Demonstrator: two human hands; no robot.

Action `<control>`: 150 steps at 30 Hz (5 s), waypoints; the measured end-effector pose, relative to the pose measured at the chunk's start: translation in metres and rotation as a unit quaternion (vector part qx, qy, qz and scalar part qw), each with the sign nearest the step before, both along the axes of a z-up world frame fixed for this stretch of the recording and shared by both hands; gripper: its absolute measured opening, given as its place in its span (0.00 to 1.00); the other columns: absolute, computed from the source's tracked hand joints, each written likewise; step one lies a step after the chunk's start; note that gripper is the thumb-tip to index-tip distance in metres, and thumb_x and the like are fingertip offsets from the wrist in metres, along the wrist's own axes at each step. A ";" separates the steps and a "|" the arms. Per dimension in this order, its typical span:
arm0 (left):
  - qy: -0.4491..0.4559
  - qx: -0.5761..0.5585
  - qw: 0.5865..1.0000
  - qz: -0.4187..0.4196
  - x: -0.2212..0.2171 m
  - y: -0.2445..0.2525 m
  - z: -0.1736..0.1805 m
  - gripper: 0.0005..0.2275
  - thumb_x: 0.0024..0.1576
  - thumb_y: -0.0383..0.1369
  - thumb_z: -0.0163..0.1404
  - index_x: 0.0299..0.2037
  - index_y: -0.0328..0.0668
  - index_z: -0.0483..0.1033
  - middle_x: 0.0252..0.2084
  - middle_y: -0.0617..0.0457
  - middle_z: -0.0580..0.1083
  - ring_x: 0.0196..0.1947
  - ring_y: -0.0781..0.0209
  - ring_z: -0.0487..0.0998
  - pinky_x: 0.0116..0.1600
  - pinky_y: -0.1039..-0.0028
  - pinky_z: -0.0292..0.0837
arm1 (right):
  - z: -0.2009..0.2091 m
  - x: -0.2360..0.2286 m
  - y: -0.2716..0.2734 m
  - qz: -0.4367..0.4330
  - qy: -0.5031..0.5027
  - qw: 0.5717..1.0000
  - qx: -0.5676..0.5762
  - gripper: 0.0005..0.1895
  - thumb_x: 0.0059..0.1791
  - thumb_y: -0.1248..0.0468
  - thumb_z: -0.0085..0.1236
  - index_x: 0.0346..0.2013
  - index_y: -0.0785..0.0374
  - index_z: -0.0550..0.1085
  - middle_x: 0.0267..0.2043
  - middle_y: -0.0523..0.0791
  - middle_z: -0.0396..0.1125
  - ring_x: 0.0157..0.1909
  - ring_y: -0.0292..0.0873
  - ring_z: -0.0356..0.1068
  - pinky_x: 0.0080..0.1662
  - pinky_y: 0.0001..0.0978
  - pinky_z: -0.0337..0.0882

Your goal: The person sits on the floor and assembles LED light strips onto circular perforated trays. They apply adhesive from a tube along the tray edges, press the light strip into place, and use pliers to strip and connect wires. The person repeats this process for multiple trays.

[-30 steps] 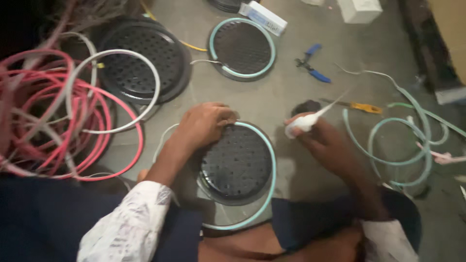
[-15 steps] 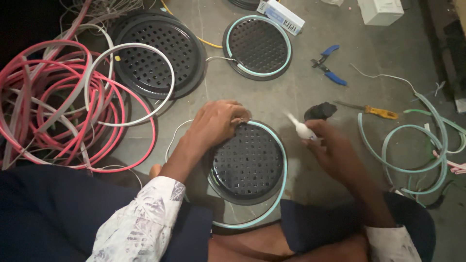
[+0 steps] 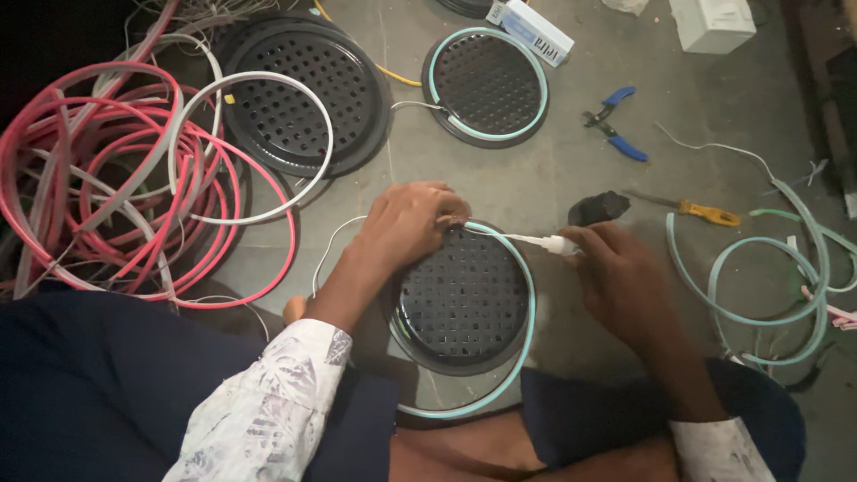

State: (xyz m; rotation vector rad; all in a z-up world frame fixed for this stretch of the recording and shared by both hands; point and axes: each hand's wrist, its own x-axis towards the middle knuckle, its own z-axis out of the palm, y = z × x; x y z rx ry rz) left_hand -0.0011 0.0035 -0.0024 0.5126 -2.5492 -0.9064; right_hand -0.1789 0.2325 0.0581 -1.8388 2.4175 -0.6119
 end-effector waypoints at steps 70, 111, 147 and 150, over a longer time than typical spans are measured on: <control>-0.013 -0.023 1.000 -0.010 0.001 0.002 0.005 0.09 0.49 0.27 0.56 0.39 0.50 0.85 0.41 0.52 0.80 0.41 0.46 0.80 0.46 0.57 0.74 | -0.011 -0.030 0.028 -0.122 -0.135 0.983 -0.018 0.16 0.52 0.67 0.57 0.56 0.62 0.73 0.52 0.49 0.71 0.49 0.48 0.70 0.47 0.39 0.70; -0.059 -0.111 0.992 -0.004 0.003 0.016 0.013 0.09 0.48 0.32 0.58 0.39 0.53 0.84 0.38 0.57 0.78 0.45 0.55 0.79 0.44 0.57 0.64 | -0.022 0.016 -0.023 0.003 -0.150 0.983 0.110 0.22 0.50 0.59 0.60 0.58 0.58 0.72 0.51 0.53 0.70 0.45 0.52 0.75 0.46 0.42 0.73; -0.339 0.183 0.912 0.137 0.060 0.074 0.008 0.27 0.56 0.55 0.54 0.31 0.30 0.82 0.33 0.32 0.80 0.38 0.37 0.83 0.47 0.54 0.78 | -0.056 0.008 -0.011 0.025 -0.042 0.999 -0.023 0.32 0.51 0.71 0.51 0.70 0.48 0.66 0.40 0.58 0.64 0.36 0.58 0.69 0.41 0.47 0.71; -0.417 0.275 0.862 0.082 0.067 0.056 0.034 0.25 0.54 0.55 0.51 0.31 0.37 0.84 0.33 0.39 0.83 0.38 0.42 0.86 0.47 0.54 0.77 | -0.054 0.006 -0.015 -0.047 -0.079 0.995 0.049 0.36 0.48 0.75 0.47 0.68 0.43 0.69 0.42 0.57 0.64 0.37 0.59 0.71 0.43 0.48 0.72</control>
